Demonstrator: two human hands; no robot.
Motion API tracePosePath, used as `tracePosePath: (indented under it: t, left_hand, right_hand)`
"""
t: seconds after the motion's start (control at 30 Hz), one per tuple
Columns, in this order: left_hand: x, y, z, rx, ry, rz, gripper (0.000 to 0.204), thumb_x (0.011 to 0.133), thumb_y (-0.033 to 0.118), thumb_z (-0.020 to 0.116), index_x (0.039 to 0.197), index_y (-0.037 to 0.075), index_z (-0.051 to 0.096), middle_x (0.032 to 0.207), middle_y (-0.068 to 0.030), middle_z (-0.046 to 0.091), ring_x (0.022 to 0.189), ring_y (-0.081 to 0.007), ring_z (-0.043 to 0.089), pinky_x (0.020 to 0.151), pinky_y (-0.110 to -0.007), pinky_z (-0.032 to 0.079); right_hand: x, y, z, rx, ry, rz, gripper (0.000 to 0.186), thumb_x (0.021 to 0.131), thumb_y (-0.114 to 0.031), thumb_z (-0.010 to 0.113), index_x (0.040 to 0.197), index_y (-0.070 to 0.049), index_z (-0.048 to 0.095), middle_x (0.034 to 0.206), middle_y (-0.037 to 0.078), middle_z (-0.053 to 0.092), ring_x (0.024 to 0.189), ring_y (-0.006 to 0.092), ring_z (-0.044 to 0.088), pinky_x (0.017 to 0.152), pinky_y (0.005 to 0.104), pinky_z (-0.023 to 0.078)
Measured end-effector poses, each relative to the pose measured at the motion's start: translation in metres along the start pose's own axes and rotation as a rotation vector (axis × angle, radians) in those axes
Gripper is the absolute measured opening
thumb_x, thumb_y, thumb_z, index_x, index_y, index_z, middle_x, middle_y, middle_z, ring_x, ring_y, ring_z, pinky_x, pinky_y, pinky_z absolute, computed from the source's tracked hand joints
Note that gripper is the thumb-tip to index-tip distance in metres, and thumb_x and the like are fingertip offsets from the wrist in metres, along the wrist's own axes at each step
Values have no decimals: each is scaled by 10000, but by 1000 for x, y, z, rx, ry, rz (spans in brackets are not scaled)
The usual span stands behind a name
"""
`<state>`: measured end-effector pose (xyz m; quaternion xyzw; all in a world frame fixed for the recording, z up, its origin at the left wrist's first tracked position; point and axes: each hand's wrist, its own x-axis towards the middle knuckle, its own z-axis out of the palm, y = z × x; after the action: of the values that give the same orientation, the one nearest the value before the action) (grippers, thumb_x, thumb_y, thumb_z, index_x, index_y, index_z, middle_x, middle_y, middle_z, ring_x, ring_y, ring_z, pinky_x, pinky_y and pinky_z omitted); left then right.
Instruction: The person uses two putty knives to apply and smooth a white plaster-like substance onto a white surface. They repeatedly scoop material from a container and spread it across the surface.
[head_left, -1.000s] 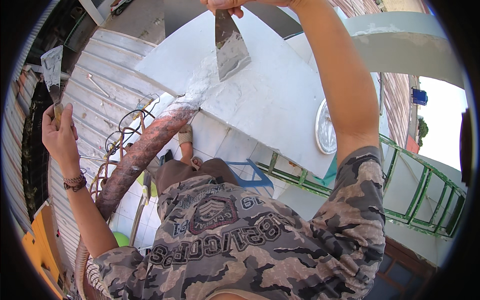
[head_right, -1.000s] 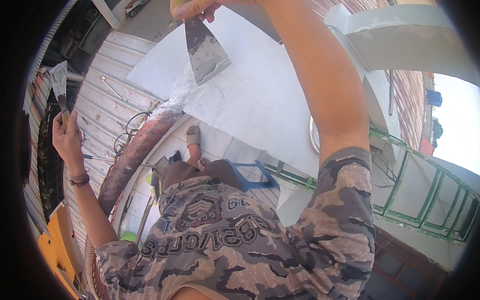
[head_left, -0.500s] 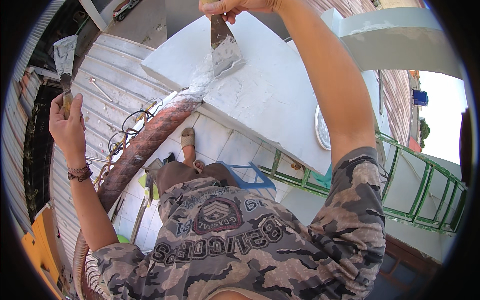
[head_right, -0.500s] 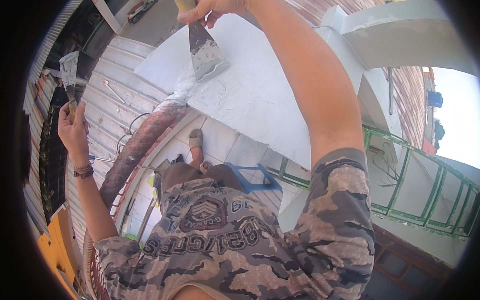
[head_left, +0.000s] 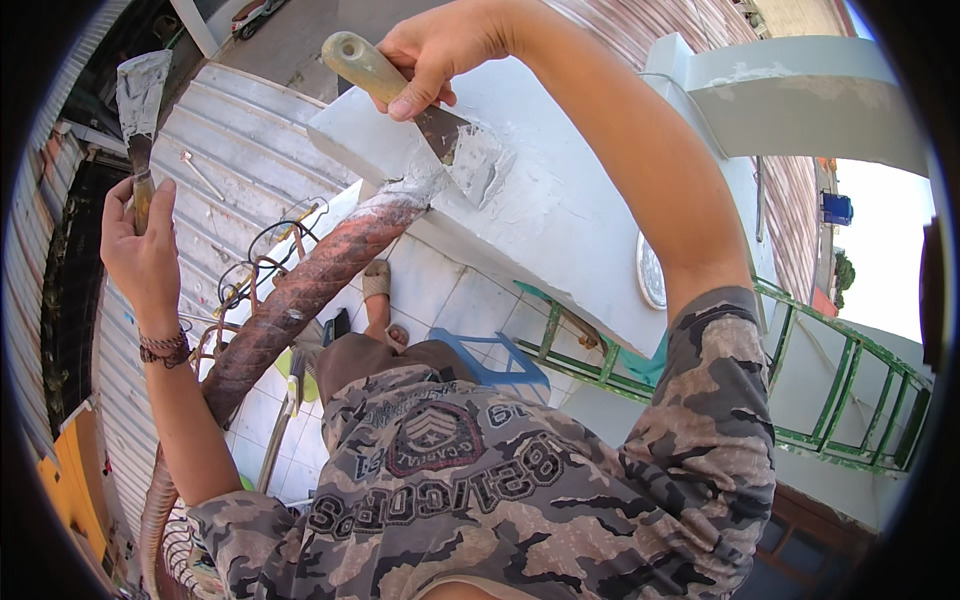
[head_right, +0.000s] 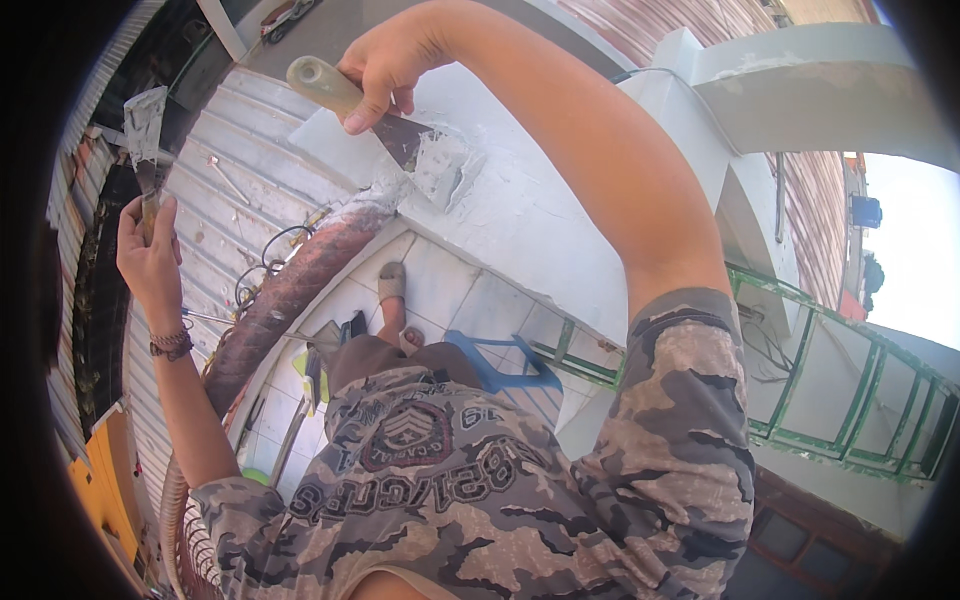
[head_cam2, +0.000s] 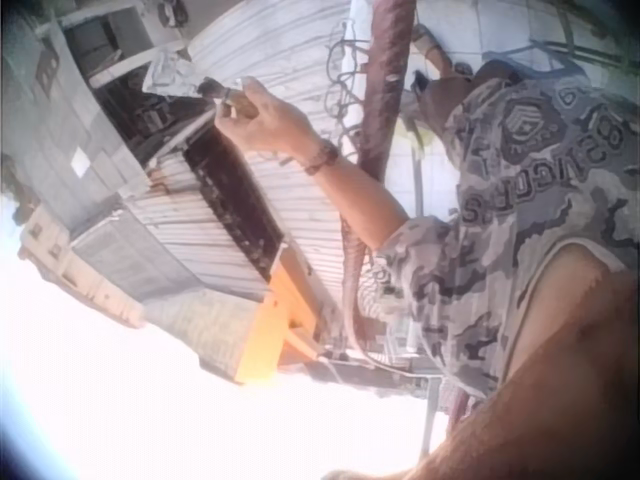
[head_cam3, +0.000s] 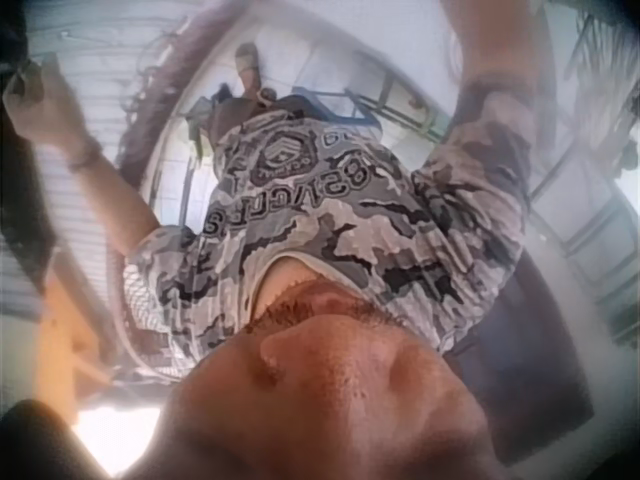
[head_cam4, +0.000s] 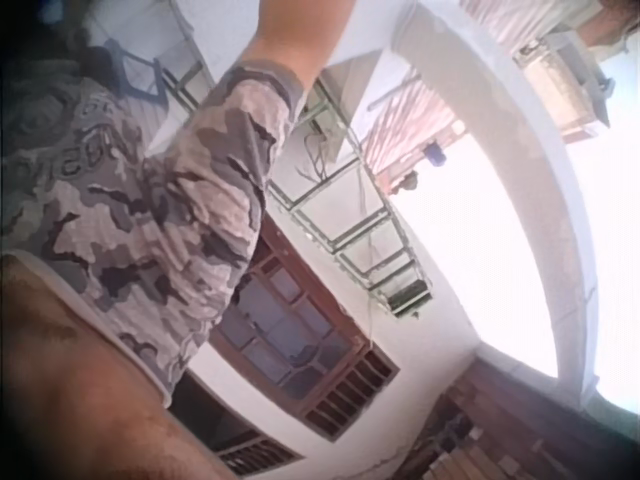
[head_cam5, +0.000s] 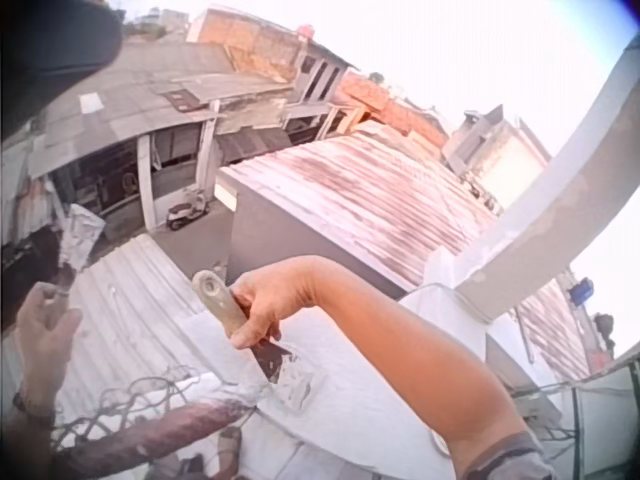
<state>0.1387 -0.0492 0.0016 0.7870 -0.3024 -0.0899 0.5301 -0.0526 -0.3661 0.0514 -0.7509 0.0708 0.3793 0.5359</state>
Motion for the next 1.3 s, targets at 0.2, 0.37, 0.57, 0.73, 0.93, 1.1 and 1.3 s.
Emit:
tracePosePath:
  t: [0.2, 0.37, 0.57, 0.73, 0.93, 1.1, 1.3]
  left_hand:
    - [4, -11, -6, 70, 23, 22, 275, 897, 191, 731, 1061, 6, 610, 711, 53, 601, 609, 2, 436, 547, -171, 338]
    - [6, -14, -5, 90, 22, 50, 269, 889, 191, 735, 1034, 4, 609, 716, 44, 613, 646, -2, 458, 564, -183, 356]
    - [14, -11, 12, 1, -25, 85, 246, 875, 162, 730, 1005, -1, 599, 680, 32, 595, 603, -15, 433, 542, -202, 348]
    - [22, -26, 39, -93, -100, 24, 254, 858, 167, 733, 994, -4, 603, 631, 27, 570, 563, -31, 419, 514, -226, 336]
    - [29, -27, 65, -38, -98, 45, 278, 829, 188, 739, 982, -13, 622, 641, -9, 594, 571, -68, 474, 539, -258, 391]
    - [34, -18, 76, 77, -131, 148, 293, 825, 201, 727, 988, -19, 620, 731, -88, 681, 634, -141, 602, 615, -292, 475]
    - [19, 3, 96, 78, -242, 171, 306, 828, 228, 713, 1008, -1, 622, 797, -144, 705, 690, -197, 663, 666, -324, 512]
  right_hand:
    - [-25, -53, -18, 51, 393, -300, 303, 810, -298, 805, 898, -40, 671, 768, 26, 648, 653, 109, 595, 583, 255, 480]
    - [-114, -54, 39, 180, 886, -299, 322, 816, -301, 801, 914, -27, 664, 771, 37, 664, 620, 97, 602, 533, 238, 477]
    - [-180, 7, 141, 425, 1317, -97, 276, 838, -241, 758, 968, -23, 652, 770, 18, 611, 627, 92, 593, 572, 223, 484]
    - [-175, 37, 193, 422, 1498, -74, 247, 856, -169, 753, 1021, -20, 646, 799, 7, 626, 690, 101, 609, 633, 244, 498]
    - [-104, 2, 185, -162, 1538, 102, 176, 820, -137, 718, 995, -125, 697, 867, 81, 685, 793, 227, 648, 737, 334, 518]
    - [-73, 20, 162, -560, 1526, 149, 202, 768, -60, 675, 962, -115, 688, 877, 134, 665, 838, 337, 643, 746, 409, 523]
    - [-51, 24, 204, -675, 1486, 183, 284, 709, -21, 669, 983, -94, 674, 917, 130, 633, 888, 329, 623, 770, 421, 517]
